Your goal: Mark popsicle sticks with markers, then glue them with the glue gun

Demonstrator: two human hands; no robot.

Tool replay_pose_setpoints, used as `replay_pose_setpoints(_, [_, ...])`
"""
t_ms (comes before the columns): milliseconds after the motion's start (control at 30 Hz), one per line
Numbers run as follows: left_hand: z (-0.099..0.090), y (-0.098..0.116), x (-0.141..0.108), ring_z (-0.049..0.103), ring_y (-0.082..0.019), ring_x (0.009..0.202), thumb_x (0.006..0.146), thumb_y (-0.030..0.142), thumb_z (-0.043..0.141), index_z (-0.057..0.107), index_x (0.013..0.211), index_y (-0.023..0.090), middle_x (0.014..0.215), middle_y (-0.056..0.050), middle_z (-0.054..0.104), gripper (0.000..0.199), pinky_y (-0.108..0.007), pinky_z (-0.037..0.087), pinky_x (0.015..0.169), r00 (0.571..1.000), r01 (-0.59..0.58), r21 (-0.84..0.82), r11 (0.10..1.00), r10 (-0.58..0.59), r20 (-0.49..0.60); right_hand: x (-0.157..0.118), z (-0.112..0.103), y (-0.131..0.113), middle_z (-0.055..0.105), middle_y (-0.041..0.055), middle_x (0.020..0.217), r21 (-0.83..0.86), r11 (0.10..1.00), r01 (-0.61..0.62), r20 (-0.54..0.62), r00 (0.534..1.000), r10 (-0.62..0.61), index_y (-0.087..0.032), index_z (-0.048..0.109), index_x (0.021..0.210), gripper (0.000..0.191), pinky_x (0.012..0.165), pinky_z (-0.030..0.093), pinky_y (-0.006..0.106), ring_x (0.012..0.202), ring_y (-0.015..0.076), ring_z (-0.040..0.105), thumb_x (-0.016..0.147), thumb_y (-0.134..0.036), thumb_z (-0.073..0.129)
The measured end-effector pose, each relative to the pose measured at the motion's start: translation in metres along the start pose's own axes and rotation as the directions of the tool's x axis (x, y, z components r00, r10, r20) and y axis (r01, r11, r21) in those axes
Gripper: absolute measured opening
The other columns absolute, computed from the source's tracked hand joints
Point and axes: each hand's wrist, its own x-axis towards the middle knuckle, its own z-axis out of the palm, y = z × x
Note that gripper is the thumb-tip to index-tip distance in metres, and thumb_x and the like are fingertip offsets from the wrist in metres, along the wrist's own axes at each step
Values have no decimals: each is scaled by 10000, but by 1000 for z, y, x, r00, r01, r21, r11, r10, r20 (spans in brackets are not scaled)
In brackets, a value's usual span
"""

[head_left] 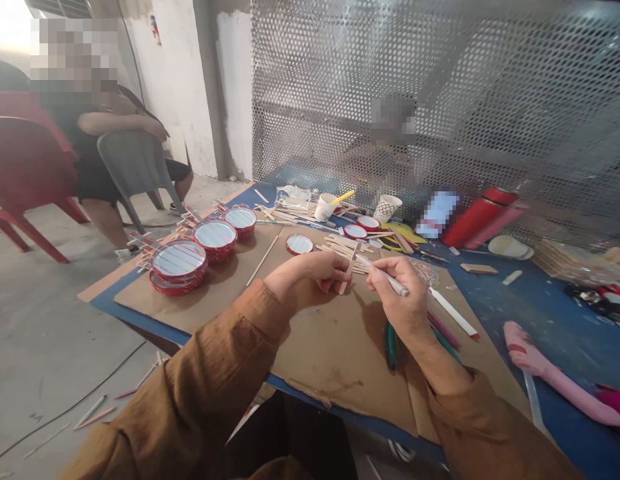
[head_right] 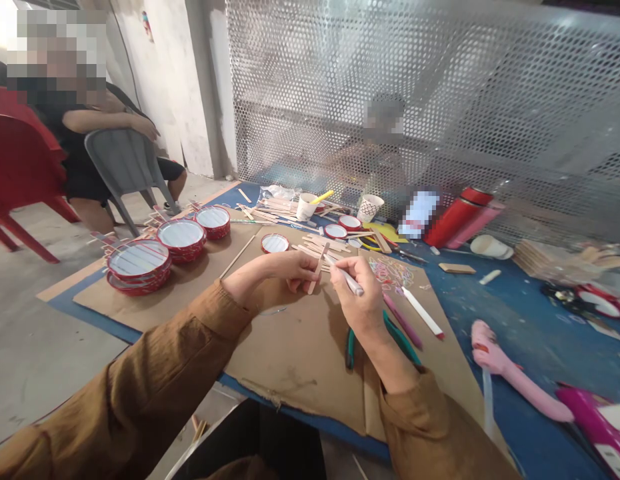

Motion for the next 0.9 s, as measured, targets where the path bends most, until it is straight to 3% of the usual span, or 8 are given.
replay_pose_setpoints(667, [2, -5, 2, 475, -63, 483, 837, 166, 535, 552, 704, 155, 613, 25, 599, 135, -181, 385, 495, 999, -25, -44, 999, 24, -36, 1, -2, -2, 628, -19, 657, -15, 1000, 5, -31, 1000, -5, -223, 594, 832, 158, 547, 477, 266, 551, 133, 575, 855, -370, 647])
replay_pose_setpoints(900, [-1, -5, 4, 489, -70, 474, 843, 158, 543, 555, 717, 160, 606, 30, 602, 126, -189, 390, 492, 1000, -14, -28, 1000, 14, -1, 0, -2, -2, 624, -20, 662, -28, 999, 15, -14, 1000, -15, -221, 594, 835, 152, 555, 472, 263, 557, 131, 573, 865, -365, 632])
